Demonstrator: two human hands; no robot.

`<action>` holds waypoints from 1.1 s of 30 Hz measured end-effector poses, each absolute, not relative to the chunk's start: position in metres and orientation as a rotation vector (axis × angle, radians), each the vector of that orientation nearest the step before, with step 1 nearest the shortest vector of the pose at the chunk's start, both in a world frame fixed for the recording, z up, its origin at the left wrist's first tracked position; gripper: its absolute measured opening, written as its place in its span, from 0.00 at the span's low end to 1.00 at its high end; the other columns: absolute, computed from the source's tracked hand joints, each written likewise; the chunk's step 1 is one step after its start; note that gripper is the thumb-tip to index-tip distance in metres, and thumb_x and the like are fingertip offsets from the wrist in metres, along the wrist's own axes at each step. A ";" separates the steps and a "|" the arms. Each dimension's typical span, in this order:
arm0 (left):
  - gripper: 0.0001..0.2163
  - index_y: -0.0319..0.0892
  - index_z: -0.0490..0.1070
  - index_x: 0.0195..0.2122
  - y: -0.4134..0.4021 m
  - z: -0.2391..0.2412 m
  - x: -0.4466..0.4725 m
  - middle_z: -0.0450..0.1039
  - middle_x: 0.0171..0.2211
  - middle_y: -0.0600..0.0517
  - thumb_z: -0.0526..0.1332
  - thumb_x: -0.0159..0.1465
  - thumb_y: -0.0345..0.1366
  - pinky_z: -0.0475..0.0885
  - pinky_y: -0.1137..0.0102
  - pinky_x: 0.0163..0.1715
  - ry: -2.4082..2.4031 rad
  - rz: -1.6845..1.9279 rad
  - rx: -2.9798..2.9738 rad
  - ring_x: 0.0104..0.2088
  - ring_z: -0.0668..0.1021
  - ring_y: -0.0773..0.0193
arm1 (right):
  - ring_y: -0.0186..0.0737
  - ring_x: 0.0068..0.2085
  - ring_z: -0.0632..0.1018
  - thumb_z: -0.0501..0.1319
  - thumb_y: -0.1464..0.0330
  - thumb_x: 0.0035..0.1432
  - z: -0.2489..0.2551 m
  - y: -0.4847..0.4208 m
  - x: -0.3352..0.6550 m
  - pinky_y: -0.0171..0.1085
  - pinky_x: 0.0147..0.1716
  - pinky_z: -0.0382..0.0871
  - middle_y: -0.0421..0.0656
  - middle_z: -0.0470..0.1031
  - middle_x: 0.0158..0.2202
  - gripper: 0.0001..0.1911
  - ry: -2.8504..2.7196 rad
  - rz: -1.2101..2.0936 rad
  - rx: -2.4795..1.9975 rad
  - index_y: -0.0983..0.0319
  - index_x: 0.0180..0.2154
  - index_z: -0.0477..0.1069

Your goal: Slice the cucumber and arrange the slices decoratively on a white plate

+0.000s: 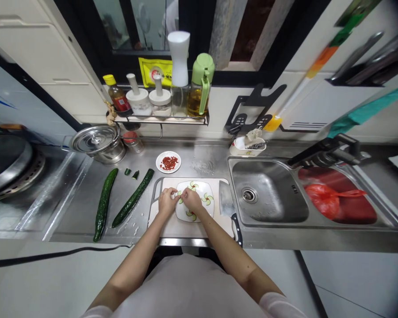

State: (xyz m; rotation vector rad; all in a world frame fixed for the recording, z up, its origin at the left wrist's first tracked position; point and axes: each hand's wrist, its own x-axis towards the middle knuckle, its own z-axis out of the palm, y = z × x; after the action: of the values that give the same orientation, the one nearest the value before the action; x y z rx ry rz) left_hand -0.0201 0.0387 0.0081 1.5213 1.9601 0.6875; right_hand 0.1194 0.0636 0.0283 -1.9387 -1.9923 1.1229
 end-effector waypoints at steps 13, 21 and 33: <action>0.08 0.43 0.75 0.38 0.039 0.007 -0.018 0.73 0.36 0.50 0.65 0.56 0.35 0.67 0.67 0.41 1.958 0.705 1.536 0.39 0.75 0.60 | 0.33 0.30 0.69 0.57 0.70 0.59 0.024 0.064 0.122 0.30 0.27 0.51 0.39 0.73 0.30 0.04 -1.974 1.132 -1.904 0.60 0.34 0.70; 0.07 0.42 0.74 0.36 0.038 0.012 -0.018 0.73 0.36 0.50 0.64 0.55 0.35 0.67 0.70 0.38 1.941 0.786 1.450 0.38 0.75 0.62 | 0.33 0.29 0.68 0.57 0.70 0.58 0.043 0.066 0.128 0.30 0.27 0.51 0.37 0.71 0.28 0.03 -1.867 1.113 -1.889 0.60 0.34 0.69; 0.15 0.40 0.73 0.41 0.010 0.007 -0.039 0.70 0.28 0.54 0.61 0.56 0.42 0.68 0.72 0.30 1.902 0.906 1.178 0.24 0.70 0.68 | 0.36 0.24 0.66 0.56 0.60 0.52 0.048 0.025 0.236 0.33 0.27 0.57 0.35 0.63 0.19 0.10 -1.470 0.919 -1.886 0.59 0.30 0.69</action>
State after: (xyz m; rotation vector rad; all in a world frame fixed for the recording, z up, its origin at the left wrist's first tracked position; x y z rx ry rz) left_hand -0.0394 0.0102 0.0073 1.1778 1.9022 0.9056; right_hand 0.2357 0.0254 0.0482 -1.8856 -1.4703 0.9191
